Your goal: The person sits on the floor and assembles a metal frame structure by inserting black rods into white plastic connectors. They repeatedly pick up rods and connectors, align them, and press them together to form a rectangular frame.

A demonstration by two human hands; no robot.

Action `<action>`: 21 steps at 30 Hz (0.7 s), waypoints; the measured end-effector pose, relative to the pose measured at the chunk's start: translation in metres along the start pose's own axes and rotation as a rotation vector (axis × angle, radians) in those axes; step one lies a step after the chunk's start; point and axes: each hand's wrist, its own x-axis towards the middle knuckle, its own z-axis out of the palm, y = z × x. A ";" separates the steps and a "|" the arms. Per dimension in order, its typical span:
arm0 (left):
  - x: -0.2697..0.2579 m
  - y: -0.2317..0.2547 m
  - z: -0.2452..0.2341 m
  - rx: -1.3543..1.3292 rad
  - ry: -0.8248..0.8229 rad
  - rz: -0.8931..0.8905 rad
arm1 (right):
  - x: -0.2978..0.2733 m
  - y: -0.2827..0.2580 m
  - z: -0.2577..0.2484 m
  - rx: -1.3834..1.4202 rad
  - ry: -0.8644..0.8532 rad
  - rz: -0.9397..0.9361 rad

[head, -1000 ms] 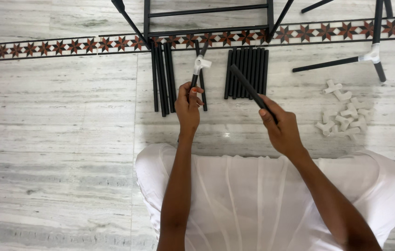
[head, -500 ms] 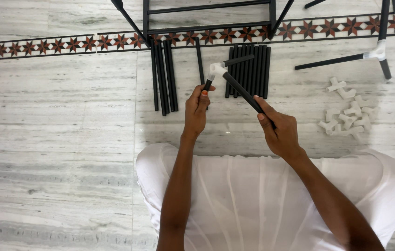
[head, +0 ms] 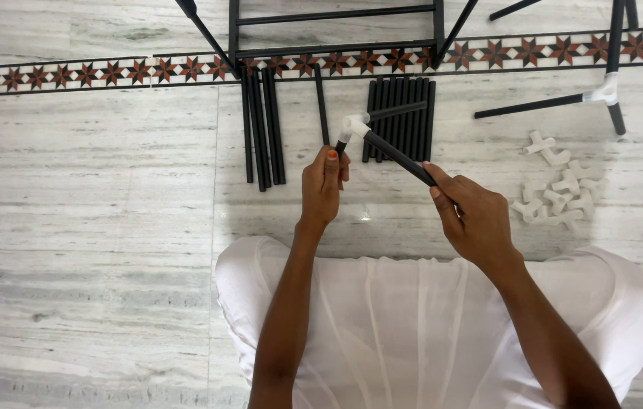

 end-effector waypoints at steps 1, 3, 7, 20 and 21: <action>0.003 0.006 0.002 -0.022 0.014 0.021 | 0.000 -0.002 -0.003 -0.023 -0.001 0.006; 0.011 0.019 0.006 -0.060 0.044 0.062 | -0.001 -0.007 -0.008 -0.072 0.025 -0.027; 0.028 0.041 0.004 -0.006 0.040 0.143 | -0.001 -0.014 -0.006 -0.180 0.041 -0.116; 0.009 0.053 0.002 -0.016 0.076 0.007 | -0.024 0.000 0.015 -0.218 0.110 -0.289; 0.009 0.054 0.003 0.003 0.079 0.017 | -0.024 -0.001 0.016 -0.198 0.097 -0.277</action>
